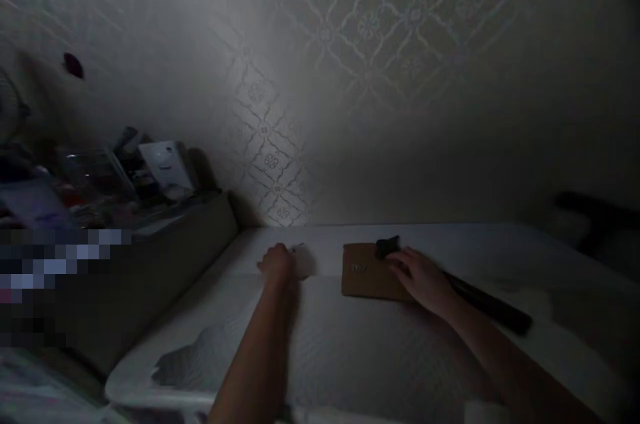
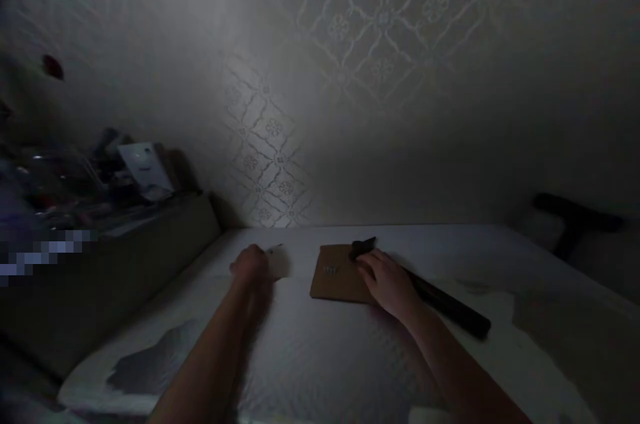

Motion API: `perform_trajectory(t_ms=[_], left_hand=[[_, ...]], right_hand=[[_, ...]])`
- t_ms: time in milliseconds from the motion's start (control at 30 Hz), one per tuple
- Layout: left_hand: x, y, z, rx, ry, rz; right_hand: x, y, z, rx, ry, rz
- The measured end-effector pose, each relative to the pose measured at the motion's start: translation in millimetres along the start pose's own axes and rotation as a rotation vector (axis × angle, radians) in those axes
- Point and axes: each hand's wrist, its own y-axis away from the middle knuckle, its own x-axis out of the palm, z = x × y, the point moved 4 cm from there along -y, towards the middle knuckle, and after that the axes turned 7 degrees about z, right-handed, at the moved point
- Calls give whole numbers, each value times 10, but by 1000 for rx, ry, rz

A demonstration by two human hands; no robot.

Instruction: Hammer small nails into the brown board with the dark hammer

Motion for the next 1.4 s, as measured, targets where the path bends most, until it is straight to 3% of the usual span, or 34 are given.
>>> perform_trajectory(t_ms=[100, 200, 333, 433, 567, 767, 1100, 1333, 1400], left_hand=[[-12, 35, -170, 146, 84, 12], [30, 177, -475, 453, 270, 32], [200, 496, -823, 845, 498, 189], [340, 678, -943, 960, 600, 337], [465, 776, -998, 961, 687, 489], [480, 821, -1010, 881, 873, 578], [465, 839, -997, 795, 926, 613], [433, 856, -1001, 849, 846, 631], [401, 818, -988, 884, 789, 587]], right_hand=[[-4, -7, 29, -12, -15, -16], [-8, -18, 75, -24, -41, -29], [-18, -32, 177, -63, -88, -42], [-26, -41, 256, -103, -124, -55], [-29, -53, 331, -134, -162, -69], [-41, -54, 371, -112, -223, -120], [28, -66, 332, -27, -401, -120], [67, -82, 276, 47, -501, -102], [58, -87, 262, 50, -487, -109]])
